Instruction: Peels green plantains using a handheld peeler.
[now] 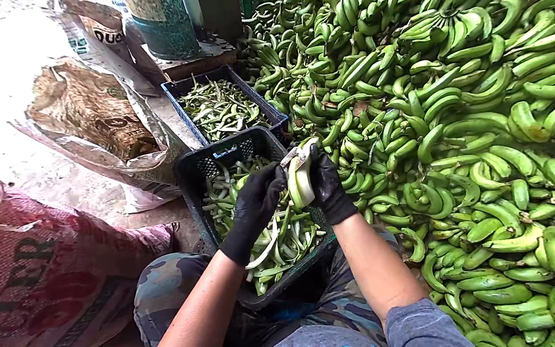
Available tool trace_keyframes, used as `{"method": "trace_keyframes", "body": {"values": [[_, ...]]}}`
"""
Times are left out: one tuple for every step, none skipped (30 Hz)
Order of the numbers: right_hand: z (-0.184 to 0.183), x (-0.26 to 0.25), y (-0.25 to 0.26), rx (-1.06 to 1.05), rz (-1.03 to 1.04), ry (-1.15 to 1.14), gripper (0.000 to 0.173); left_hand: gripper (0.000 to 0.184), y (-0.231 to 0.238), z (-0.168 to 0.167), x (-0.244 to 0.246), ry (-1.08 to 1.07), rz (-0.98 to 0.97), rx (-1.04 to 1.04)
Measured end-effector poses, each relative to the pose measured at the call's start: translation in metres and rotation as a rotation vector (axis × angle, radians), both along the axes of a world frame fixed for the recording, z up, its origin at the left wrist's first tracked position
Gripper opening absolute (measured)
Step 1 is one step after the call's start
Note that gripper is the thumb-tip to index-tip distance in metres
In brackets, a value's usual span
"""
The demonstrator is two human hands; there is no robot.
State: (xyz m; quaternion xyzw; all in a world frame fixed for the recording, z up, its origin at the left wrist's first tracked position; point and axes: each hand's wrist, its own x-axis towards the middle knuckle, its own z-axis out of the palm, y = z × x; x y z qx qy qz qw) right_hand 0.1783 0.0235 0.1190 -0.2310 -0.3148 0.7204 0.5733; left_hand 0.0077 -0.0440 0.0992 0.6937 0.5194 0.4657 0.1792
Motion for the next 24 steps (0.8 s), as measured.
{"method": "trace_keyframes", "body": {"values": [[-0.004,0.002,0.000,0.050,0.019,-0.050,0.037,0.054,0.000,-0.001,-0.004,0.014,0.001,0.009],[-0.007,0.004,-0.001,0.079,0.015,-0.120,0.040,0.052,-0.002,-0.003,-0.006,0.046,0.008,0.028],[-0.006,0.004,-0.004,0.078,-0.026,-0.222,0.039,0.049,-0.003,-0.006,-0.006,0.087,0.023,0.043],[-0.005,0.003,-0.006,0.049,-0.058,-0.307,0.038,0.049,-0.003,-0.010,-0.006,0.129,0.038,0.046],[-0.005,0.003,-0.008,0.057,-0.068,-0.397,0.037,0.049,-0.003,-0.014,-0.006,0.151,0.050,0.040],[-0.010,0.005,-0.010,0.121,-0.053,-0.508,0.039,0.050,-0.002,-0.016,-0.006,0.142,0.055,0.023],[-0.015,0.009,-0.013,0.216,-0.003,-0.652,0.045,0.051,-0.001,-0.016,-0.010,0.110,0.057,-0.003],[-0.017,0.011,-0.014,0.303,0.080,-0.774,0.048,0.053,0.001,-0.013,-0.015,0.067,0.063,-0.040],[-0.017,0.009,-0.016,0.345,0.168,-0.840,0.046,0.055,0.004,-0.010,-0.022,0.018,0.072,-0.093],[-0.020,0.007,-0.017,0.375,0.246,-0.874,0.045,0.056,0.006,-0.007,-0.029,-0.016,0.090,-0.150],[-0.027,0.007,-0.016,0.408,0.320,-0.892,0.047,0.057,0.008,-0.006,-0.036,-0.045,0.115,-0.205],[-0.032,0.008,-0.015,0.423,0.367,-0.890,0.050,0.056,0.010,-0.006,-0.041,-0.080,0.139,-0.258],[-0.034,0.008,-0.015,0.416,0.370,-0.873,0.051,0.056,0.010,-0.005,-0.044,-0.109,0.156,-0.302],[-0.033,0.007,-0.015,0.370,0.332,-0.837,0.050,0.056,0.008,-0.005,-0.045,-0.123,0.160,-0.339],[-0.029,0.007,-0.015,0.277,0.288,-0.764,0.049,0.055,0.006,-0.003,-0.043,-0.128,0.157,-0.358],[-0.027,0.006,-0.013,0.133,0.244,-0.647,0.046,0.054,0.002,-0.002,-0.039,-0.114,0.151,-0.347],[-0.023,0.006,-0.011,-0.024,0.208,-0.509,0.042,0.052,-0.001,-0.002,-0.034,-0.079,0.135,-0.304],[-0.020,0.007,-0.009,-0.172,0.182,-0.371,0.043,0.051,-0.004,-0.004,-0.030,-0.033,0.102,-0.237],[-0.018,0.009,-0.005,-0.287,0.159,-0.271,0.049,0.051,-0.007,-0.008,-0.026,0.029,0.054,-0.154],[-0.018,0.011,-0.003,-0.348,0.121,-0.196,0.053,0.054,-0.008,-0.015,-0.023,0.105,0.015,-0.059],[-0.019,0.014,-0.001,-0.356,0.074,-0.141,0.050,0.055,-0.009,-0.020,-0.018,0.177,-0.008,0.041],[-0.020,0.018,0.000,-0.330,0.044,-0.093,0.047,0.054,-0.010,-0.024,-0.012,0.230,-0.025,0.126],[-0.020,0.021,0.001,-0.327,0.023,-0.040,0.046,0.051,-0.013,-0.026,-0.007,0.274,-0.035,0.194],[-0.016,0.021,0.003,-0.357,0.008,0.010,0.046,0.049,-0.015,-0.027,-0.001,0.310,-0.028,0.259]]}}
